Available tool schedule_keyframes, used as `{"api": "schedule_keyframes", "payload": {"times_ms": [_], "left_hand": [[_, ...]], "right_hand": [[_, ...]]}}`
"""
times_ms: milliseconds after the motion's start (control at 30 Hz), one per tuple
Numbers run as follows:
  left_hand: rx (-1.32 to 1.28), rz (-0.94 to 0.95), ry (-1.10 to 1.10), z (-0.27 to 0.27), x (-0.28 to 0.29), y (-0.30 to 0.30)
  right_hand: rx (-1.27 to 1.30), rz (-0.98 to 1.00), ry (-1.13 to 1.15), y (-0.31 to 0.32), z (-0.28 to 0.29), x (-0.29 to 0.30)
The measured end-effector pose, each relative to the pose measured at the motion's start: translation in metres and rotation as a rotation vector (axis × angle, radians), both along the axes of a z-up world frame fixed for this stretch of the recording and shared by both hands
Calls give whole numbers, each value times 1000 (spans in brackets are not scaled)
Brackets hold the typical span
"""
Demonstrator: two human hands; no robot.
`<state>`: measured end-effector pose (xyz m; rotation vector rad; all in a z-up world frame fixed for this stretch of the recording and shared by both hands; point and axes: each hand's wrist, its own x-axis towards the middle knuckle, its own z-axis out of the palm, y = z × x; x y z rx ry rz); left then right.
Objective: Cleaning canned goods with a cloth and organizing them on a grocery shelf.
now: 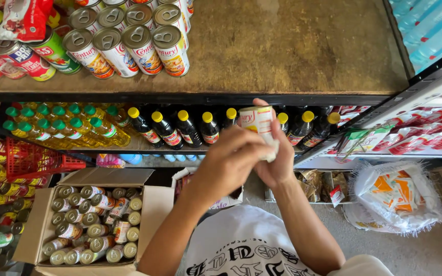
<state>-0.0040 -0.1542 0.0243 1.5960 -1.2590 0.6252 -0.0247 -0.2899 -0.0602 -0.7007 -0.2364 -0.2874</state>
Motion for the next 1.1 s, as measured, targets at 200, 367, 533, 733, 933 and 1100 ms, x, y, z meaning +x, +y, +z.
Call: {"api": "schedule_keyframes", "payload": {"times_ms": [200,367,533,733,933,1100], "left_hand": [[43,30,-53,13,12,-1],[63,11,-11,21,8,6],[73,-46,11,-1,-7,-3],[3,50,-7,18,15,10],[101,-59,-38,4,-8,-2],[27,86,-89,24,8,11]], "right_hand": [[-43,-55,72,5,-5,-3],[111,94,37,-5,-15,3],[107,118,57,1,17,-1],[195,248,70,10,21,-13],[72,62,-19,-3,4,-1],[92,156,5,9,13,-20]]}}
